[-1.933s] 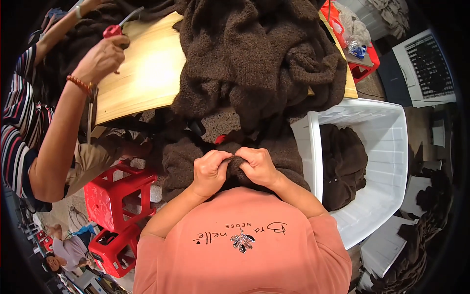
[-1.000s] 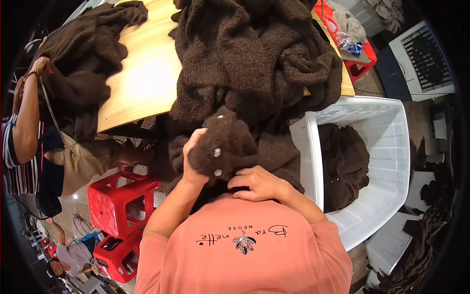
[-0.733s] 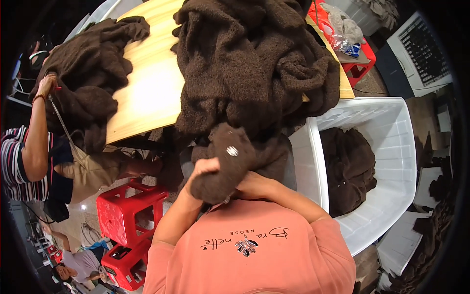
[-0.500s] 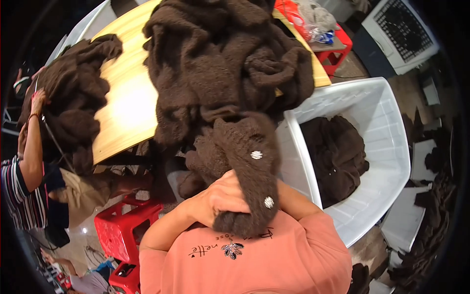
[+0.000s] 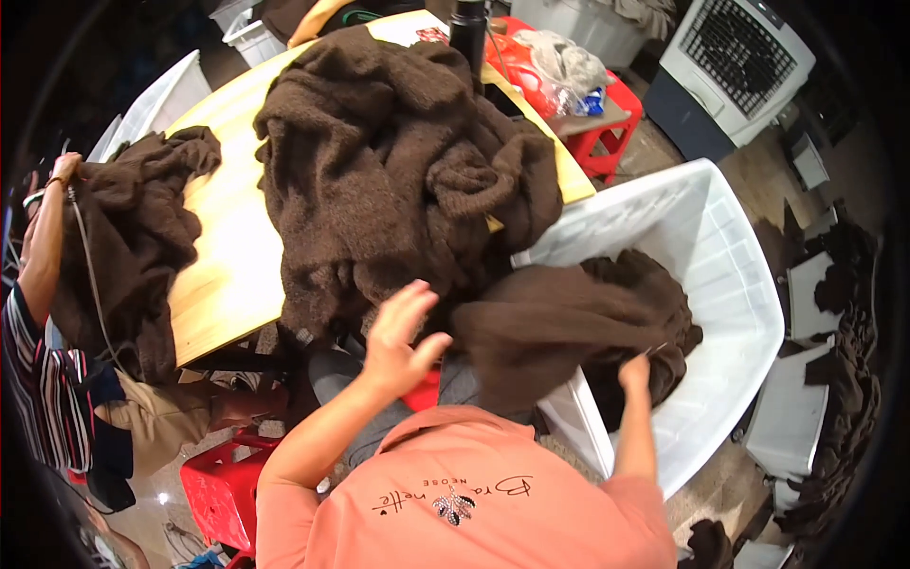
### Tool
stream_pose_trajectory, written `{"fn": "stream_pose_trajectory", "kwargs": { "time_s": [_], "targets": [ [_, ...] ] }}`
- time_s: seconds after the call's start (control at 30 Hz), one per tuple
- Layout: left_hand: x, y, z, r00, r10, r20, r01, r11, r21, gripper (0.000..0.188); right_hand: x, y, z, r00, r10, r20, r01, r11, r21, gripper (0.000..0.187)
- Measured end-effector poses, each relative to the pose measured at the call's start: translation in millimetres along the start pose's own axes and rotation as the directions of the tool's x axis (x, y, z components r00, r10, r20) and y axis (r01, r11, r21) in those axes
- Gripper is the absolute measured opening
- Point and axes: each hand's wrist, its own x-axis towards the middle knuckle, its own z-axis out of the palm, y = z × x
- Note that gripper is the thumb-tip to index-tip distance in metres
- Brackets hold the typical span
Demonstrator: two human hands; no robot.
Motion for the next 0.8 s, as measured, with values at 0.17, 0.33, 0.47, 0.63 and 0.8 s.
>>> {"fn": "stream_pose_trajectory", "kwargs": {
  "time_s": [0.17,0.33,0.47,0.63,0.8],
  "targets": [
    [42,-51,-33,0.967,-0.144,-0.210,0.237,0.813,0.532,0.072,-26,-4,43,0.994,-0.071,-0.079,0.082,0.984,0.157,0.016],
    [62,-62,-34,0.917,-0.038,-0.397,0.100,0.986,0.136,0.020,-13,-91,-7,0.915,0.102,-0.391,0.219,0.687,0.692,0.013],
    [19,73,-35,0.745,0.632,0.214,-0.338,0.634,-0.695,0.015,-74,-219,-57,0.947,-0.312,-0.079,0.223,0.459,0.860,0.020],
    [11,50,-47,0.678,0.367,0.637,0.035,0.850,-0.526,0.049,-133,-316,-8,0.294,-0.891,0.347,-0.477,0.178,0.861,0.080],
    [-49,-16,-73,0.732,-0.355,0.582,0.584,0.767,-0.266,0.029,-175,-344,-42,-0.114,-0.905,0.410,-0.062,0.418,0.906,0.033]
  ]
}}
